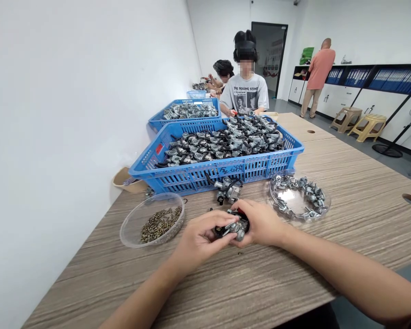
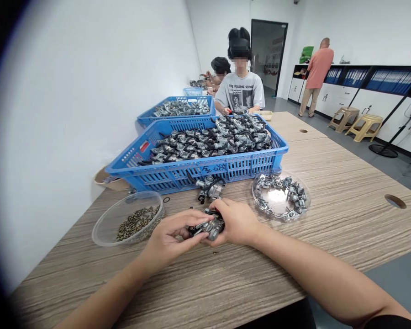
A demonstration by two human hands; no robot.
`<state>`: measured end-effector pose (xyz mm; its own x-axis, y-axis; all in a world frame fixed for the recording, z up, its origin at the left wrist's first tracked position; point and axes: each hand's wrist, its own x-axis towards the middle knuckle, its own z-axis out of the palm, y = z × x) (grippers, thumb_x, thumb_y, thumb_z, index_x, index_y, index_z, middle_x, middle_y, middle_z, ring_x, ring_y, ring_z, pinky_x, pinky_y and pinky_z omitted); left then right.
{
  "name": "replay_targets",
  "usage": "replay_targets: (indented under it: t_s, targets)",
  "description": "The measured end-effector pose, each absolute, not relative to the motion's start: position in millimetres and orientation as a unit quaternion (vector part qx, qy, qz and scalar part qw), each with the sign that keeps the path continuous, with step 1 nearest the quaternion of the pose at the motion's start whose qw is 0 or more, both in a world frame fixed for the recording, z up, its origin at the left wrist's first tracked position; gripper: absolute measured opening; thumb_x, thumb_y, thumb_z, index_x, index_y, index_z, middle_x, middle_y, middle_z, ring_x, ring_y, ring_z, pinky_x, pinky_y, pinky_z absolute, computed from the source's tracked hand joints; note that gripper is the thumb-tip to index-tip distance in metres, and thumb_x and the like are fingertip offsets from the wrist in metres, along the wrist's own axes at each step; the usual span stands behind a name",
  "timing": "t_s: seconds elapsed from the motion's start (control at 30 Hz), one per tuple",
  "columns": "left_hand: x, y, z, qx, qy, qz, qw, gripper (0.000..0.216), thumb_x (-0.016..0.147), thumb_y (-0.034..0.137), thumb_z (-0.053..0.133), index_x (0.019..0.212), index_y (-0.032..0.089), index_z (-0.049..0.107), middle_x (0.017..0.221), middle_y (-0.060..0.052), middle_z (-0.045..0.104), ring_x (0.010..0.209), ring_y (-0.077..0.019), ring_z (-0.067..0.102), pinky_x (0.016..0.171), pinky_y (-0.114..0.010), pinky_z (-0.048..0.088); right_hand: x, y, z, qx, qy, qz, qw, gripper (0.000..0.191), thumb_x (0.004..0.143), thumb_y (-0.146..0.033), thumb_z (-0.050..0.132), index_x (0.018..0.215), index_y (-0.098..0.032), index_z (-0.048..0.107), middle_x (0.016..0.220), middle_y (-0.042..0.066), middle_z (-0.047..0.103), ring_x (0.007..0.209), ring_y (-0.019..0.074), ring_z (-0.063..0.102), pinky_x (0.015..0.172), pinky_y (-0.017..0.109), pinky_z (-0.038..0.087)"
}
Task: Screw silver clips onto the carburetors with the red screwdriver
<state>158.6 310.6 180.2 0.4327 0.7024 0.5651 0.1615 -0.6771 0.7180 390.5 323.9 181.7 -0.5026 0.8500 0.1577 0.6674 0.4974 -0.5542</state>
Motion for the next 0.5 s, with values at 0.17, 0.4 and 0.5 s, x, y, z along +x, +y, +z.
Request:
replay_targets:
  t_s: [0.17, 0.4, 0.5]
  targets:
    - [157.9, 309.6, 179.7, 0.792, 0.283, 0.457, 0.29, 0.022, 0.094, 0.015, 0.085, 0.114, 0.024, 0.086, 0.121, -0.01, 0.087, 0.105, -0.0214, 0.084, 0.07, -0.019, 0.068, 390.9, 324.1, 181.2, -0.457, -0.837, 0.218, 0.206, 0.071, 0.069, -0.044, 0.098, 0.127, -0.025, 0.063, 0.122, 0.01, 0.08, 0.11, 0.0351, 0.079, 0.089, 0.041, 0.057]
    - [162.9, 305.8, 185.5, 0.775, 0.303, 0.46, 0.31, 0.014, 0.092, 0.016, 0.086, 0.105, 0.022, 0.088, 0.107, -0.008, 0.088, 0.091, -0.0194, 0.084, 0.071, -0.021, 0.067, 390.4, 324.3, 180.4, -0.46, -0.835, 0.221, 0.207, 0.072, 0.068, -0.045, 0.098, 0.128, -0.025, 0.063, 0.121, 0.01, 0.08, 0.109, 0.036, 0.079, 0.09, 0.043, 0.058]
    - [163.5, 304.8, 184.7, 0.76, 0.322, 0.457, 0.331, 0.012, 0.09, 0.018, 0.086, 0.101, 0.022, 0.088, 0.106, -0.009, 0.088, 0.081, -0.0168, 0.082, 0.05, -0.013, 0.054, 390.1, 324.0, 178.7, -0.455, -0.836, 0.223, 0.212, 0.07, 0.07, -0.047, 0.096, 0.128, -0.024, 0.063, 0.119, 0.01, 0.08, 0.108, 0.0356, 0.078, 0.09, 0.044, 0.058]
